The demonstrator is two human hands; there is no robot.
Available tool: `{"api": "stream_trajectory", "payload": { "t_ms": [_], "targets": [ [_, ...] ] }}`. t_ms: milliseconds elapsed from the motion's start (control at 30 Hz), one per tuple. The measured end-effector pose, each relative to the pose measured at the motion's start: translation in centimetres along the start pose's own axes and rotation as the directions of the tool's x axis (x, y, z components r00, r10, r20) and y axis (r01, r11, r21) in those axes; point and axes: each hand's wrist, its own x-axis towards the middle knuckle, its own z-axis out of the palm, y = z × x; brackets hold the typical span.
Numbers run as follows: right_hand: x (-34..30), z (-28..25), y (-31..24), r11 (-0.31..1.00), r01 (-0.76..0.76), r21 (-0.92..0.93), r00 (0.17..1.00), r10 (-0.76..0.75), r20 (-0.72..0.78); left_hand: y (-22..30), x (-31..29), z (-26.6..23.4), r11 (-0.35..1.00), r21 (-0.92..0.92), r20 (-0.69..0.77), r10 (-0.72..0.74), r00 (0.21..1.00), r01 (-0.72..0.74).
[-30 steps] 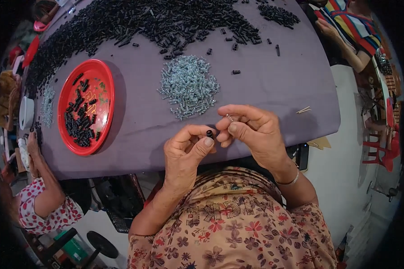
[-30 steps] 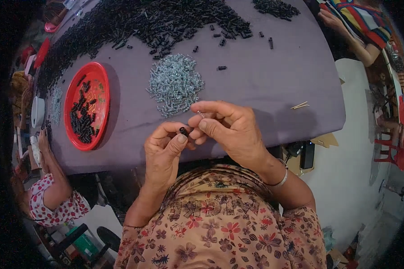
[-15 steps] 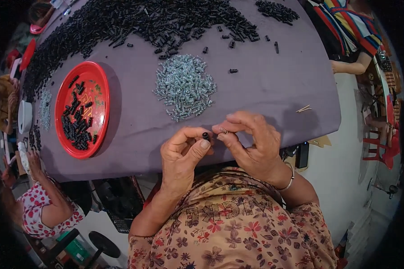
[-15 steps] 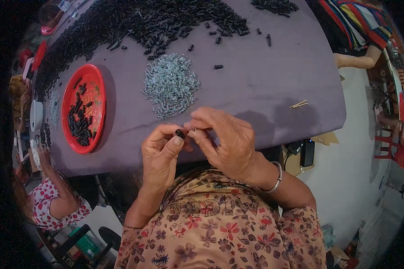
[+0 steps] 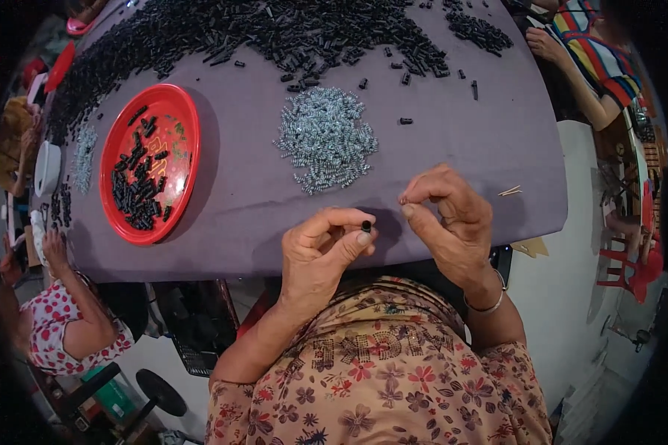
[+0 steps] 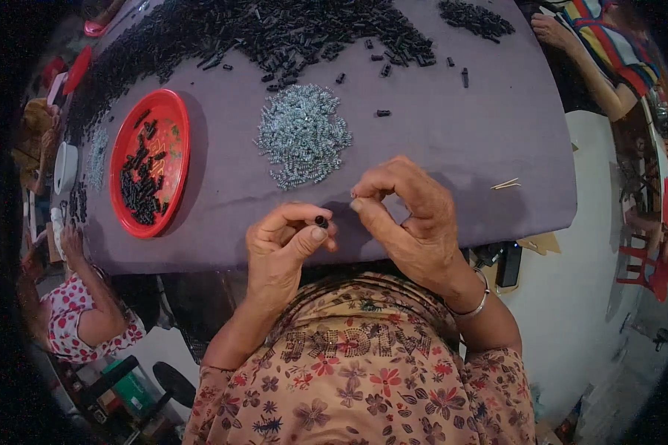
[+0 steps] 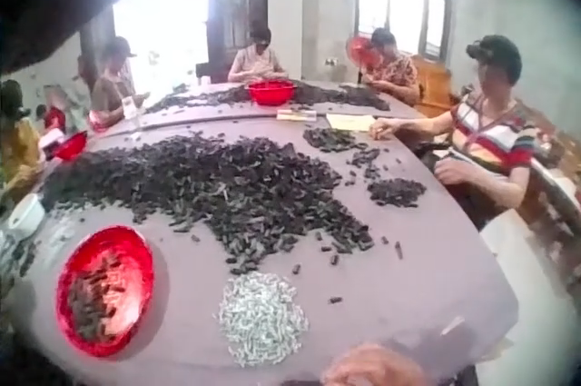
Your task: Assembling small black plastic components by manually inserting metallic pins.
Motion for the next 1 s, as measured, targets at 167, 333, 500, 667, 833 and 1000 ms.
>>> {"api": "stream_trajectory", "payload": {
  "t_ms": [167, 333, 500, 667, 833, 1000],
  "targets": [
    [0.2, -0.2, -1.5, 0.988, 0.137, -0.073, 0.977, -0.122, 0.173, 0.4, -0.3, 0.3, 0.994, 0.087, 0.025, 0.067, 0.997, -0.069],
    [0.2, -0.2, -2.4, 0.915, 0.268, -0.303, 0.947, -0.192, 0.257, 0.2, -0.5, 0.6, 0.987, 0.091, 0.059, 0.13, 0.99, -0.135],
    [0.0, 0.0, -3.0, 0.856, 0.311, -0.414, 0.936, -0.2, 0.29, 0.0, -0.6, 0.6, 0.967, 0.166, 0.067, 0.184, 0.981, -0.192],
    [-0.3, -0.4, -3.3, 0.831, 0.305, -0.465, 0.938, -0.178, 0.297, -0.4, -0.4, 0.7, 0.908, 0.315, 0.056, 0.273, 0.96, -0.276],
    [-0.6, -0.2, -4.3, 0.772, 0.299, -0.561, 0.945, -0.159, 0.285, -0.4, -0.3, 0.7, 0.792, 0.485, 0.095, 0.372, 0.923, -0.37],
    [-1.0, -0.3, -3.8, 0.715, 0.321, -0.621, 0.932, -0.121, 0.343, 0.1, -0.2, 1.0, 0.618, 0.649, 0.188, 0.437, 0.88, -0.445]
  ]
}}
